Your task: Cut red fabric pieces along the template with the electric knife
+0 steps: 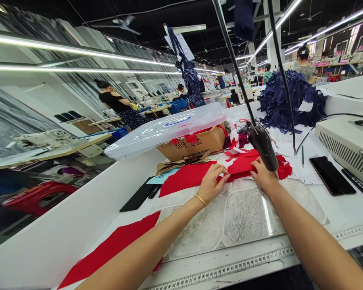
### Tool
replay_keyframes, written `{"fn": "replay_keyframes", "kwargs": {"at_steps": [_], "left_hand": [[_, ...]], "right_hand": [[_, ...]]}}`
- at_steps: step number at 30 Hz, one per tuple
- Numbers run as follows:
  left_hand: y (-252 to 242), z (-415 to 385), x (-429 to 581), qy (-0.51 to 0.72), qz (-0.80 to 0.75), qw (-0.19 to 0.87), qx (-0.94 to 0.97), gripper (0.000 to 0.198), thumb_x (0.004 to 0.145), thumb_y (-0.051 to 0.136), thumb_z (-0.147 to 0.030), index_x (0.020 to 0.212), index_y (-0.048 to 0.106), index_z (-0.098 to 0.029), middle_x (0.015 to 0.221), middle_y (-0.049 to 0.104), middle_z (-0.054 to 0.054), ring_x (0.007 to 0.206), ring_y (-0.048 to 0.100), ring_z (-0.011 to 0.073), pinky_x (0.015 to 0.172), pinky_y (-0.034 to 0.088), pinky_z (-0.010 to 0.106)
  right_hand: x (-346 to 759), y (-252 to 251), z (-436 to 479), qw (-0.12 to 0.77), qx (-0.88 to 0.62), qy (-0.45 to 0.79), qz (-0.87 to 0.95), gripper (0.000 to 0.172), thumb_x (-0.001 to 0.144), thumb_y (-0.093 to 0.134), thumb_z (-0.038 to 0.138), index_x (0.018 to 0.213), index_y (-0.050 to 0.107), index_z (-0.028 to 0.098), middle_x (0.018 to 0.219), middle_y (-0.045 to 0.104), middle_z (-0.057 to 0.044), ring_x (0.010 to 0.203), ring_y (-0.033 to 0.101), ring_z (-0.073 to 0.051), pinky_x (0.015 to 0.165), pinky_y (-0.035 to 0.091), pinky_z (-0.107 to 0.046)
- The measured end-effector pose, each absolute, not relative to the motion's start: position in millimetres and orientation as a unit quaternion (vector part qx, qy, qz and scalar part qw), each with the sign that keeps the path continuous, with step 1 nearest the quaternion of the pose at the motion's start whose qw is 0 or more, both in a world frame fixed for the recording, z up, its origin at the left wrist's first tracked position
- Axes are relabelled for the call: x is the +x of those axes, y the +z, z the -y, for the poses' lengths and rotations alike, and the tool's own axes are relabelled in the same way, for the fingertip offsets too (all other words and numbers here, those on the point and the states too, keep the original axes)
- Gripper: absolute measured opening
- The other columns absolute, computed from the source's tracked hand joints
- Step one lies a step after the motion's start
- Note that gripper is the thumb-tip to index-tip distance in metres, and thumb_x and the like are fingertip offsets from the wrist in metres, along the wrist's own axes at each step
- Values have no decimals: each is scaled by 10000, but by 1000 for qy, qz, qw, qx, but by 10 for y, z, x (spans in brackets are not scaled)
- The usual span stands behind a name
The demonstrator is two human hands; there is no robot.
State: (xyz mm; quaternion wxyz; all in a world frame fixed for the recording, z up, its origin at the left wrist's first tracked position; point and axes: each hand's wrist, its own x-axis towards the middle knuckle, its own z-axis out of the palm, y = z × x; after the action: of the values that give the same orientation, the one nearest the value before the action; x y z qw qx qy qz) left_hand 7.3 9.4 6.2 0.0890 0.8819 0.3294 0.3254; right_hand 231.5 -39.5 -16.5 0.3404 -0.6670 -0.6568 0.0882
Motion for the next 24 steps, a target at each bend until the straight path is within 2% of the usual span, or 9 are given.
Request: {"fn": "replay_keyframes", "kwargs": {"at_steps": [6, 9, 12, 15, 18, 21, 24], "left_hand": [[250, 289, -143, 325, -305, 135, 885, 143, 963, 444, -243, 837, 507, -224, 962, 655, 75, 952, 629, 214, 870, 521, 359], [415, 493, -361, 321, -336, 230, 855, 176, 965, 465, -321, 821, 496, -225, 917, 656, 58, 921, 643, 206, 834, 532, 346], [671, 676, -610, 297, -398, 375, 783, 294, 917, 549, -478, 775, 486, -228, 744, 573, 5, 723, 589, 172, 708, 536, 317], [911, 807, -846, 259, -445, 515, 685, 397, 838, 629, -584, 752, 462, -235, 650, 482, -27, 589, 508, 142, 607, 522, 303], [928, 816, -1032, 247, -466, 590, 611, 444, 765, 712, -592, 736, 451, -233, 640, 439, -41, 556, 478, 128, 603, 540, 321], [650, 699, -1145, 222, -502, 565, 616, 435, 735, 732, -576, 737, 476, -225, 637, 454, -48, 560, 490, 125, 608, 540, 315], [269, 581, -1177, 236, -533, 393, 711, 369, 782, 649, -561, 739, 534, -213, 665, 537, -22, 607, 534, 148, 611, 525, 300]], "right_hand": [[2325, -132, 398, 382, -635, 145, 656, 166, 813, 600, 88, 820, 731, 190, 1116, 643, -84, 1083, 579, -240, 1042, 454, -442], [2328, -86, 419, 404, -600, 198, 662, 150, 816, 592, 105, 797, 721, 179, 1043, 676, -78, 1037, 605, -221, 1018, 467, -419], [2339, 5, 492, 396, -547, 288, 679, 109, 823, 646, 243, 788, 713, 163, 840, 687, -54, 825, 632, -187, 812, 533, -343], [2363, 126, 610, 360, -487, 393, 692, 356, 766, 715, 508, 727, 683, 155, 662, 623, -17, 625, 568, -145, 582, 472, -267], [2379, 208, 690, 317, -436, 511, 669, 503, 656, 750, 645, 698, 636, 158, 670, 600, -5, 616, 531, -121, 545, 405, -236], [2364, 176, 673, 264, -463, 518, 669, 480, 628, 736, 624, 700, 619, 165, 666, 590, 5, 616, 511, -119, 551, 381, -240], [2340, 73, 610, 227, -513, 464, 685, 327, 627, 748, 465, 675, 615, 169, 598, 557, 26, 586, 474, -118, 542, 347, -246]]}}
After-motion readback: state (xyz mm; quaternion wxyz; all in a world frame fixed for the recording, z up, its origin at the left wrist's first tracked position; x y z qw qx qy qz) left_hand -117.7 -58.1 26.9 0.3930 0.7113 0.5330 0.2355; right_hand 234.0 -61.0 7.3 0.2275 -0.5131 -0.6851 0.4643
